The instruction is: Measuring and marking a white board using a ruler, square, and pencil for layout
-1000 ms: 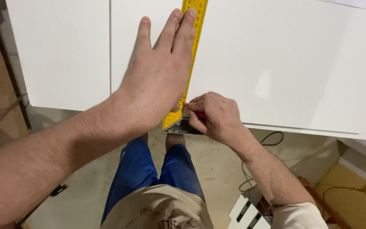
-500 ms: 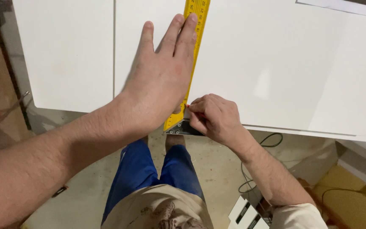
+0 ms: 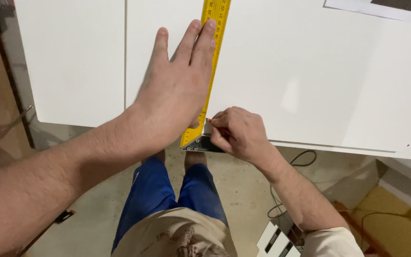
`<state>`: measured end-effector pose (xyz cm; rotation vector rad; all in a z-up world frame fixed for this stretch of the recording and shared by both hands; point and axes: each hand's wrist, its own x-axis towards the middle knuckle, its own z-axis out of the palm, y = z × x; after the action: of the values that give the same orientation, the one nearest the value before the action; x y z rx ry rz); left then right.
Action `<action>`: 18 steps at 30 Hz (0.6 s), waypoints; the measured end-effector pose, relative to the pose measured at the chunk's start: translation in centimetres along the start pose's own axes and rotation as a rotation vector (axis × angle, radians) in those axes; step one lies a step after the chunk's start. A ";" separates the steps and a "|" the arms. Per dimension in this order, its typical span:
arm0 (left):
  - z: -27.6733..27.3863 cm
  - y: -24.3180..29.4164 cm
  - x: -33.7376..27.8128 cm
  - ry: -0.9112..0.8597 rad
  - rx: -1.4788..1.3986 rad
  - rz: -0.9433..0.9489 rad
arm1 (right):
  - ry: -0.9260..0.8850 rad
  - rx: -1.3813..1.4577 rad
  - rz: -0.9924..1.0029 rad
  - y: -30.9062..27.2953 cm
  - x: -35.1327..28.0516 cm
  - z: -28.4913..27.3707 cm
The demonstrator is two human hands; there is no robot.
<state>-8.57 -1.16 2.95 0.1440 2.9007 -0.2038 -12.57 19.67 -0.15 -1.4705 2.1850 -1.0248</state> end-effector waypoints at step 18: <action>-0.4 -0.1 -0.1 -0.006 0.025 0.002 | 0.012 -0.004 -0.057 -0.3 0.6 -0.1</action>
<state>-8.59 -1.19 3.32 0.1508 2.8928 -0.2395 -12.64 19.10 0.20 -1.5400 2.1658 -1.0509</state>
